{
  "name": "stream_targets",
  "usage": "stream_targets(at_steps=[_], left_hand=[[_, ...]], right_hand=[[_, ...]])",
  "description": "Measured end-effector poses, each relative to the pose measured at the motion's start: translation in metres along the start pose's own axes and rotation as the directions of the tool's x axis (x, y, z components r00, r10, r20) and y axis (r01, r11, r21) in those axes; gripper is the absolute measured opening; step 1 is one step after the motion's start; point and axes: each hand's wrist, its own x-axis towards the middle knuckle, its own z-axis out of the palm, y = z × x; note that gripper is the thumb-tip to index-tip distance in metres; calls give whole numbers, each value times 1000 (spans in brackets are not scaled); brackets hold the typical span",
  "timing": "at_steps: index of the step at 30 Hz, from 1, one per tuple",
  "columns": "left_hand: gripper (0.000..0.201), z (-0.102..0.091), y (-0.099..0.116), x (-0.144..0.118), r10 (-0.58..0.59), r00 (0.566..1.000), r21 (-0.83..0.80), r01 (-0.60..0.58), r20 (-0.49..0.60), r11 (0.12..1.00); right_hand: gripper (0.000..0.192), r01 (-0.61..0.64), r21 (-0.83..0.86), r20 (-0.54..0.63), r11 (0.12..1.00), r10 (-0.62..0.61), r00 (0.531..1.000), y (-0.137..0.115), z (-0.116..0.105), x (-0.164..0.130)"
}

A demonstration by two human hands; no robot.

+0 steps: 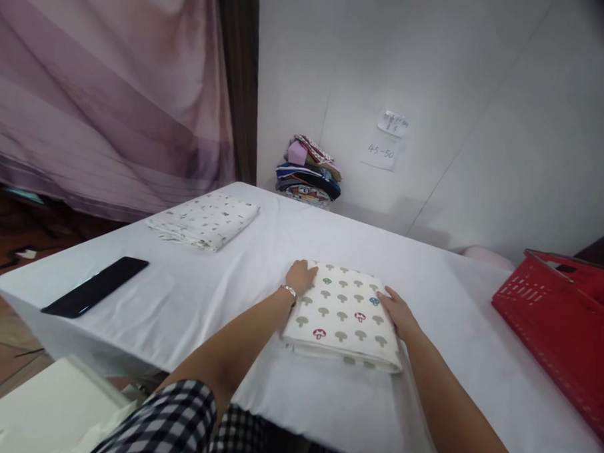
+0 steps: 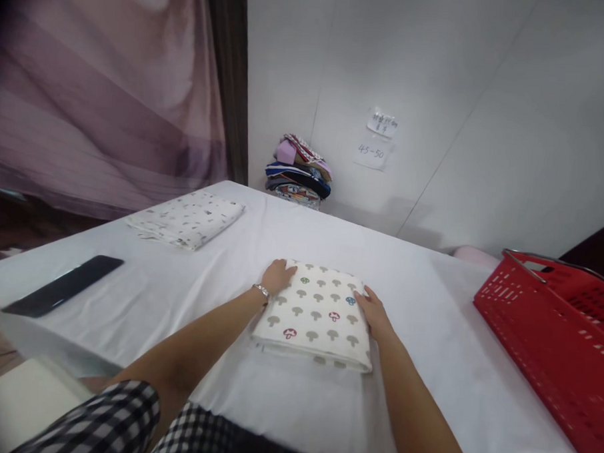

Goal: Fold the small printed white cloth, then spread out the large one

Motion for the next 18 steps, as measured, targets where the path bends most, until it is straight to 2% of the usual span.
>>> stream_targets(at_steps=[5,8,11,13,16,18], left_hand=[[31,4,-10,1,-30,999,-10,30,-15,1000],[30,2,-14,6,-42,999,-6,42,5,999],[30,3,-13,11,-46,999,-2,46,19,999],[30,3,-13,13,-43,999,-1,43,29,999],[32,2,-15,14,-31,998,-4,31,48,999],[37,-2,-16,12,-29,998,-9,29,63,1000]], right_hand=[[64,135,-177,-31,975,-142,989,3,6,4],[60,193,-400,-47,896,-230,972,1,6,0],[54,322,-650,48,689,-386,921,1,12,-16],[50,468,-733,238,493,-458,857,3,22,-34],[46,625,-736,503,262,-407,763,8,40,-60],[46,629,-750,544,204,-350,762,10,46,-70]])
